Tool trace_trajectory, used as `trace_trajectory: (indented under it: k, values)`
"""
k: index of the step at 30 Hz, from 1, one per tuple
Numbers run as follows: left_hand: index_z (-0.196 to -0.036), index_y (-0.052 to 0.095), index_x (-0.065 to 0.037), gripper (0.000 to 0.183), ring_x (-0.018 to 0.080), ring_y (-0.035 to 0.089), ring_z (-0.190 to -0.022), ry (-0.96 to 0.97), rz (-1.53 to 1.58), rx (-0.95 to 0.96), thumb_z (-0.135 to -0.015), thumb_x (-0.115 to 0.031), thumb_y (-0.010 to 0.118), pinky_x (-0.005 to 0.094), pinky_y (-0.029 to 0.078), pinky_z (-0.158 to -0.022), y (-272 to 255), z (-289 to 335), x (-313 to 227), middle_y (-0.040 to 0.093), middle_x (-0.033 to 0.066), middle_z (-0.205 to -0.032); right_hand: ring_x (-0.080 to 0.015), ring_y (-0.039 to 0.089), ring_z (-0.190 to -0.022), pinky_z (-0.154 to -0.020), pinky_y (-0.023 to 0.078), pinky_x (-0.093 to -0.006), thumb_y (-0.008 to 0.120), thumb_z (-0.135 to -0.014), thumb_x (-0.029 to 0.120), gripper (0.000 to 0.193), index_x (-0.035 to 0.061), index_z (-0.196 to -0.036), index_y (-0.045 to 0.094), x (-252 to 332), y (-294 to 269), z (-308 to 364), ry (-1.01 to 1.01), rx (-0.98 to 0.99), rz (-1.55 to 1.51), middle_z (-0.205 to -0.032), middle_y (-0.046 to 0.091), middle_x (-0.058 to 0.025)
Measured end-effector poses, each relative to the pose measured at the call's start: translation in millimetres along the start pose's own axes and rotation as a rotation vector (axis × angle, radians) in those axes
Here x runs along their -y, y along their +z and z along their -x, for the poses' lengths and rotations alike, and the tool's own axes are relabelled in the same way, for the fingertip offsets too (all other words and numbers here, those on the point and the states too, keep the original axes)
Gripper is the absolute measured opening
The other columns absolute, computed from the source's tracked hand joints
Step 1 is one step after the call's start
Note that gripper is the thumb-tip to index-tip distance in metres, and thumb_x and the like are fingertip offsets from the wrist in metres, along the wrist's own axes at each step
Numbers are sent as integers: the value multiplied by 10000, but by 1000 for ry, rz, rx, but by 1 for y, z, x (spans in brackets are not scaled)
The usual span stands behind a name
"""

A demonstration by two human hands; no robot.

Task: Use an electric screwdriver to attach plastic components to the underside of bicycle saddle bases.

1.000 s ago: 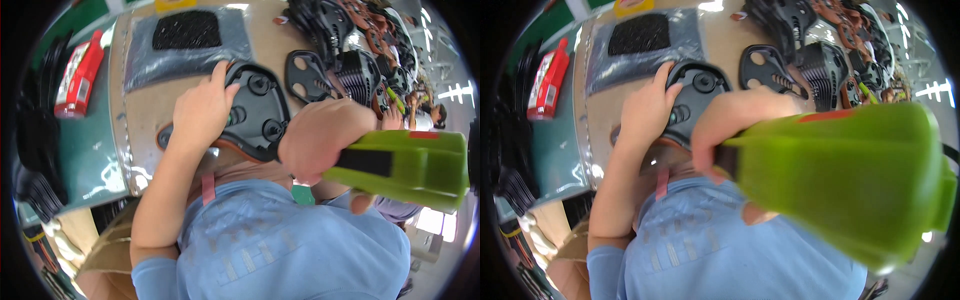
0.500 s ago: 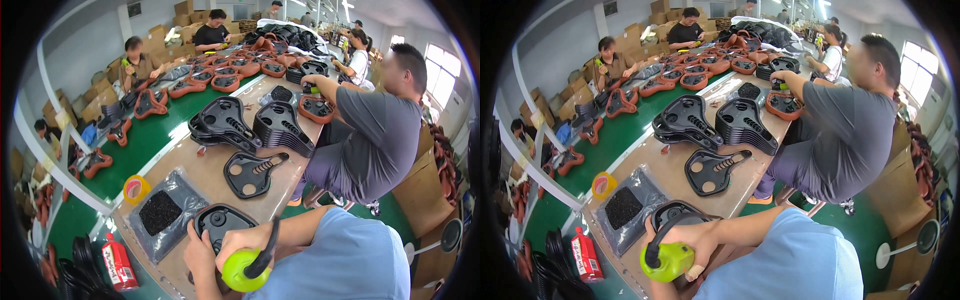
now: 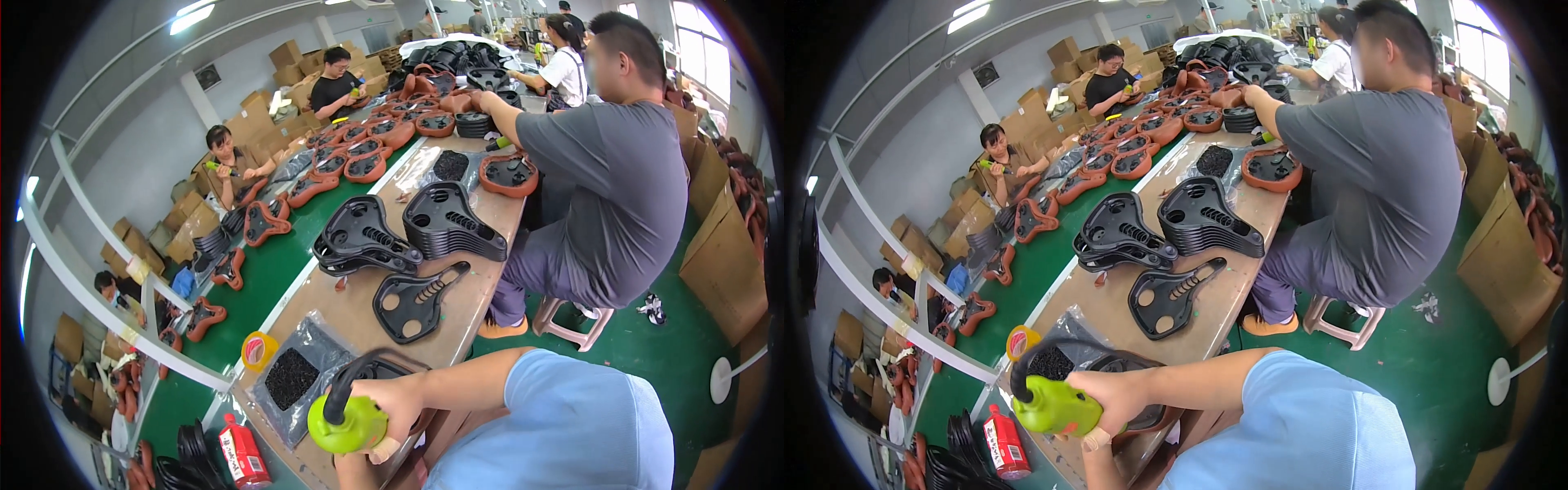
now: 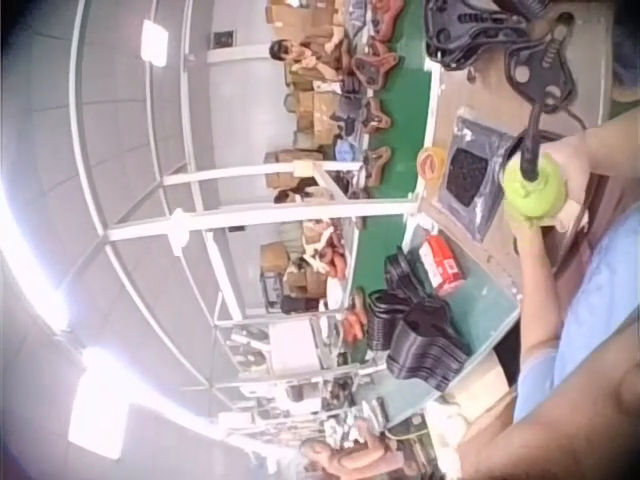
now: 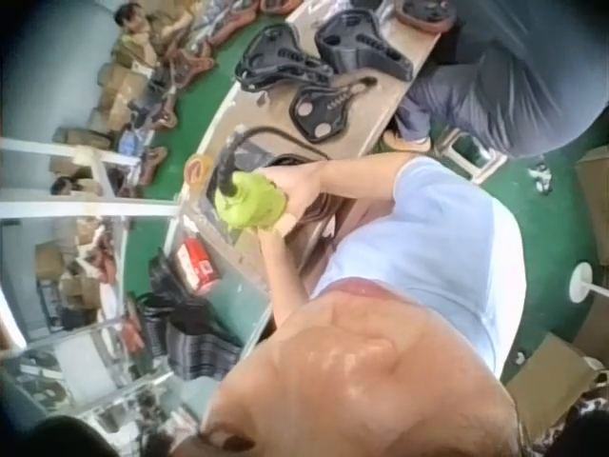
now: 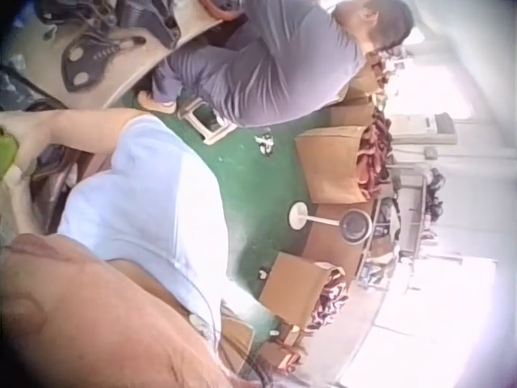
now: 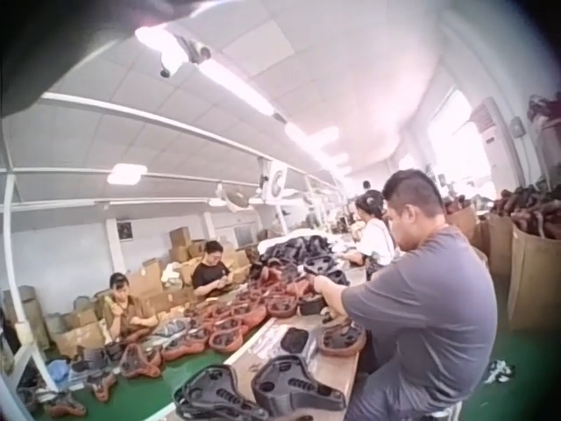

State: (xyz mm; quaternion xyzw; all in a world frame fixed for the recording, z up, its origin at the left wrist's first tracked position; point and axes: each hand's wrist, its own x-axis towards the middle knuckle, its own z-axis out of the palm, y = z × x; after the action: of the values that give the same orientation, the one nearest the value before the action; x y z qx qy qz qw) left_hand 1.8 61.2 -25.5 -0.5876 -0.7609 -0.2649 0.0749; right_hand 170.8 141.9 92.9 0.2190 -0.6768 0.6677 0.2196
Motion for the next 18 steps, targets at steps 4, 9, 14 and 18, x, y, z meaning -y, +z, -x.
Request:
trace_trajectory:
  k: [4,9,14,18]
  values:
    - [-1302,386,-126,480,427,600,-806,192,14,-101,-875,-321,486,458,475,-673,11,17,17,623,251,-844,-136,560,-810,-733,450,-281,802,-619,292,505,14,-963,558,17,-19,7,-129,-105,249,-862,608,-61]
    - [-1276,418,16,461,366,547,-1049,-408,89,93,-884,-213,498,392,417,-888,-82,25,1,557,267,-1113,-147,599,-704,-630,491,-235,763,-614,134,518,-36,-1033,509,17,-44,-2,-166,-298,-559,-800,602,-101]
    - [-1305,377,58,559,246,381,-1237,-676,332,-129,-905,-314,496,310,248,-1042,-205,64,-6,421,176,-1326,-159,538,-532,-484,454,-269,691,-733,348,532,-40,-1008,453,-10,-71,-7,-216,-467,3,-648,536,-85]
    - [-1040,589,-4,323,160,560,-940,-997,271,-674,-906,-277,480,263,417,-870,-283,209,-8,618,79,-994,-134,536,-590,-545,428,-238,664,-732,186,411,-36,-1029,487,-54,-67,-24,-112,-396,-81,-693,539,-68]
